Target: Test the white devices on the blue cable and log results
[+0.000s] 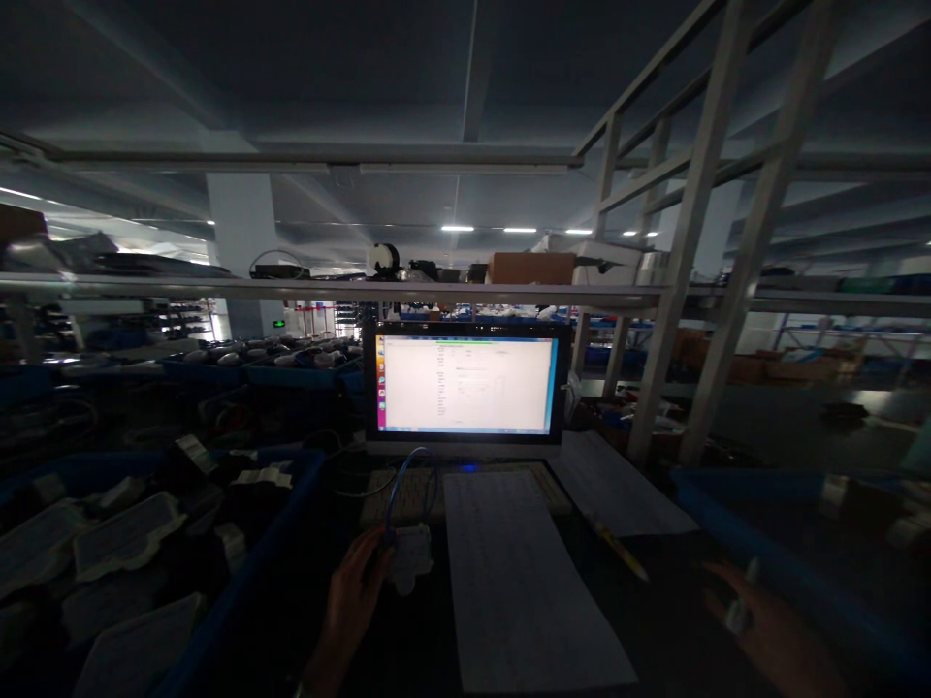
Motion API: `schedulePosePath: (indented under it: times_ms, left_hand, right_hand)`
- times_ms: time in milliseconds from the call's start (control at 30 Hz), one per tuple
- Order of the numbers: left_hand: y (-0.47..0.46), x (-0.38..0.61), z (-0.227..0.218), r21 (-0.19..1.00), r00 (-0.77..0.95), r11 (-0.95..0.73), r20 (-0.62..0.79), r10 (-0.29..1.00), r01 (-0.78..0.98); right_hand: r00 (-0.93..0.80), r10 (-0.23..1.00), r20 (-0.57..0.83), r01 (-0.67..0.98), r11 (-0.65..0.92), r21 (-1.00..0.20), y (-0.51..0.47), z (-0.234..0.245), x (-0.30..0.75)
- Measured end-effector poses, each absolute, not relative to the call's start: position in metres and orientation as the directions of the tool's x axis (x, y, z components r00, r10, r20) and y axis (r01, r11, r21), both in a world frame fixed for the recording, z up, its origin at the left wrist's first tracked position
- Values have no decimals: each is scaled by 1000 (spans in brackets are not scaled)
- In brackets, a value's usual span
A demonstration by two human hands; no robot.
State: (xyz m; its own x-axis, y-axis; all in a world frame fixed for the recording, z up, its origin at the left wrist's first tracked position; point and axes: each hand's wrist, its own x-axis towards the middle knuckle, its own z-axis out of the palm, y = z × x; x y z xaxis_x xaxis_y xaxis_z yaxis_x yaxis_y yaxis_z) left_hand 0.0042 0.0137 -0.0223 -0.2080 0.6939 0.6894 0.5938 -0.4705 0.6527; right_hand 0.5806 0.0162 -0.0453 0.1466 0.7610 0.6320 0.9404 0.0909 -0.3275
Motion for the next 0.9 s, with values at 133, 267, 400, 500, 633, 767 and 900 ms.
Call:
schedulePosePath:
  times_ms: [133, 267, 400, 500, 633, 767, 900]
  left_hand:
    - [14, 4, -23, 667, -216, -467, 679, 702, 580]
    - [12, 4, -20, 666, -214, -472, 681, 700, 577]
    - [11, 5, -17, 678, -222, -476, 677, 702, 560]
    - [12, 6, -17, 690, -238, -462, 666, 707, 558]
    - [13, 6, -17, 695, -255, -444, 660, 707, 565]
    - [11, 7, -15, 689, -236, -463, 666, 707, 558]
    - [9, 8, -11, 686, -217, -482, 671, 709, 545]
  right_hand:
    - [154, 765, 625, 927, 108, -360, 16, -45, 581]
    - [159, 794, 587, 928, 84, -364, 16, -46, 583]
    - [146, 805, 575, 934, 80, -350, 16, -47, 584]
    - [140, 786, 602, 940, 86, -331, 16, -48, 584]
    - [151, 773, 616, 937, 86, -338, 17, -51, 586]
    - [145, 790, 595, 930, 96, -354, 19, -54, 589]
    - [133, 768, 627, 953, 76, -294, 20, -58, 592]
